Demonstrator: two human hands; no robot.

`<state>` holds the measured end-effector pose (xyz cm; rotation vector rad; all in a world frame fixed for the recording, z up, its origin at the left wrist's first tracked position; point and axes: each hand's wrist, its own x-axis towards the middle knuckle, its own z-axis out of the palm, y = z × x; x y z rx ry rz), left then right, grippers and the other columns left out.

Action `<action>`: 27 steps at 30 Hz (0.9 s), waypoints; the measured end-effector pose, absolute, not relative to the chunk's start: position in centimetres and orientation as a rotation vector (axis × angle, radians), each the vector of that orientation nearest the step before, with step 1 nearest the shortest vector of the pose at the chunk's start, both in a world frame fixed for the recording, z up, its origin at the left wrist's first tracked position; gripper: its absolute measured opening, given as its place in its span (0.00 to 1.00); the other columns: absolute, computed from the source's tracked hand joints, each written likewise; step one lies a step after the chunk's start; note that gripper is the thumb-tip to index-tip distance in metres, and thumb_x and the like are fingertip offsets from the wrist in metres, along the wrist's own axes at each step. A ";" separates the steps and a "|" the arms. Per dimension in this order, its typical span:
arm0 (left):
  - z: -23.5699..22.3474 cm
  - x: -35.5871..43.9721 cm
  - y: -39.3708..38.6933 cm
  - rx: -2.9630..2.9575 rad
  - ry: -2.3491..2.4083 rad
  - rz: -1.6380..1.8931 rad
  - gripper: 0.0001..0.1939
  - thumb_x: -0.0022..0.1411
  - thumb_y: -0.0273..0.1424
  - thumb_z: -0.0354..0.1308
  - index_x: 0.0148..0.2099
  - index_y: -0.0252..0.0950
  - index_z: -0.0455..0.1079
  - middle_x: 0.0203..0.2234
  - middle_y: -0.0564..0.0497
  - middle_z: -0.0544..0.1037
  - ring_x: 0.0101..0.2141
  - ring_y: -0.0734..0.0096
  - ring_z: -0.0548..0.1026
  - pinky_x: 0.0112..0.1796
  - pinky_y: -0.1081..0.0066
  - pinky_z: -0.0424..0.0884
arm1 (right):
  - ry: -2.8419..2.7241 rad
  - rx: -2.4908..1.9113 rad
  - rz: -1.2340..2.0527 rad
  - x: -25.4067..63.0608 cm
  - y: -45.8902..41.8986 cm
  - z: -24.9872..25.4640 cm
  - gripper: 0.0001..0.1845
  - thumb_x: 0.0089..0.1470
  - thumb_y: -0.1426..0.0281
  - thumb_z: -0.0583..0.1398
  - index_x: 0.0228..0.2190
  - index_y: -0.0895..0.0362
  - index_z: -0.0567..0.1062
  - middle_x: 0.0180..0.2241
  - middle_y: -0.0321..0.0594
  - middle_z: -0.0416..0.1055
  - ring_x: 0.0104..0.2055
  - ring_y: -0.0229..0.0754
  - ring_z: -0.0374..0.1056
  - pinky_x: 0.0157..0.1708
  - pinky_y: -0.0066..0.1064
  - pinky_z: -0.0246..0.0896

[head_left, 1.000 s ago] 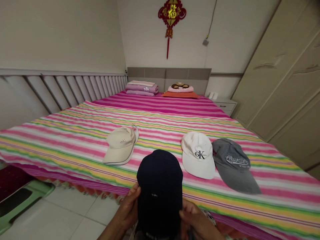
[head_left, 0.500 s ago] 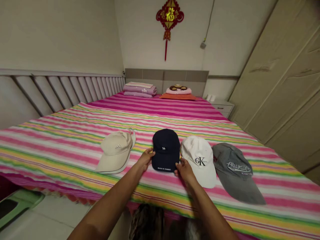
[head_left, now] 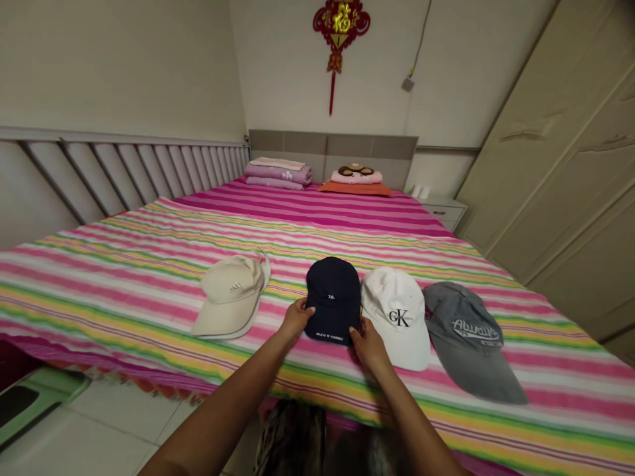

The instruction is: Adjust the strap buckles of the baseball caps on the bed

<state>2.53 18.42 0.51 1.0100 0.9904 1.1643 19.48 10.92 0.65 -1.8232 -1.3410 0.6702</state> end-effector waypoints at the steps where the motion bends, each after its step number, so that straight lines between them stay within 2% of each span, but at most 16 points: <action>1: 0.4 2.6 18.3 1.038 1.016 1.164 0.13 0.42 0.23 0.57 0.35 0.32 0.69 0.29 0.49 0.77 0.30 0.69 0.73 0.34 0.70 0.67 | -1.346 -1.846 0.672 19.4 10.8 0.8 0.20 0.51 0.67 0.52 0.46 0.60 0.63 0.28 0.41 0.73 0.26 0.42 0.71 0.24 0.30 0.61; 6: 0.0 2.6 17.8 1.199 1.169 1.130 0.10 0.46 0.23 0.55 0.35 0.32 0.69 0.28 0.48 0.77 0.30 0.68 0.73 0.33 0.72 0.67 | -1.371 -1.960 0.673 19.1 9.9 1.8 0.18 0.53 0.66 0.49 0.44 0.62 0.64 0.28 0.44 0.74 0.23 0.41 0.70 0.24 0.29 0.60; 10: 0.4 2.3 17.5 1.354 1.277 1.085 0.10 0.48 0.24 0.54 0.36 0.32 0.69 0.30 0.47 0.77 0.32 0.67 0.74 0.34 0.70 0.67 | -1.424 -2.042 0.593 19.1 9.3 2.8 0.19 0.53 0.67 0.51 0.45 0.65 0.64 0.31 0.50 0.74 0.34 0.47 0.71 0.31 0.31 0.59; 12: 0.9 2.1 17.1 1.448 1.342 1.083 0.11 0.48 0.26 0.55 0.36 0.32 0.70 0.31 0.45 0.76 0.35 0.64 0.73 0.38 0.66 0.66 | -1.457 -2.072 0.565 19.1 8.9 3.2 0.20 0.53 0.67 0.51 0.45 0.66 0.64 0.32 0.51 0.74 0.36 0.49 0.70 0.32 0.31 0.59; 15: 1.4 1.8 15.9 1.584 1.446 1.122 0.16 0.46 0.31 0.57 0.40 0.32 0.69 0.38 0.43 0.74 0.45 0.57 0.67 0.48 0.60 0.59 | -1.519 -2.099 0.523 18.8 8.0 3.5 0.20 0.54 0.67 0.50 0.46 0.66 0.63 0.32 0.51 0.73 0.36 0.49 0.70 0.33 0.32 0.58; 17: 1.5 1.8 14.7 1.644 1.496 1.143 0.22 0.45 0.33 0.58 0.45 0.32 0.67 0.44 0.41 0.71 0.50 0.55 0.63 0.51 0.59 0.54 | -1.570 -2.101 0.478 18.3 7.1 3.6 0.21 0.54 0.67 0.51 0.48 0.66 0.62 0.36 0.52 0.72 0.39 0.50 0.69 0.35 0.33 0.58; 21: 0.7 2.5 12.5 1.914 1.667 1.014 0.29 0.48 0.38 0.56 0.52 0.30 0.61 0.46 0.39 0.68 0.50 0.55 0.64 0.50 0.59 0.57 | -1.676 -2.098 0.391 16.9 5.6 3.1 0.27 0.53 0.63 0.53 0.51 0.65 0.59 0.45 0.55 0.66 0.44 0.52 0.66 0.37 0.34 0.58; 24: -0.1 3.4 11.8 2.090 1.773 0.903 0.31 0.51 0.41 0.53 0.54 0.28 0.59 0.47 0.38 0.68 0.49 0.55 0.64 0.49 0.59 0.57 | -1.743 -2.121 0.323 16.3 5.2 2.5 0.28 0.53 0.62 0.53 0.52 0.65 0.58 0.45 0.55 0.65 0.41 0.53 0.68 0.34 0.35 0.59; 27: -0.5 4.1 11.7 2.137 1.804 0.889 0.32 0.52 0.42 0.52 0.55 0.27 0.57 0.49 0.36 0.66 0.51 0.54 0.63 0.50 0.56 0.55 | -1.773 -2.135 0.272 16.3 5.2 2.0 0.26 0.54 0.64 0.52 0.51 0.65 0.59 0.43 0.54 0.66 0.39 0.52 0.68 0.32 0.35 0.60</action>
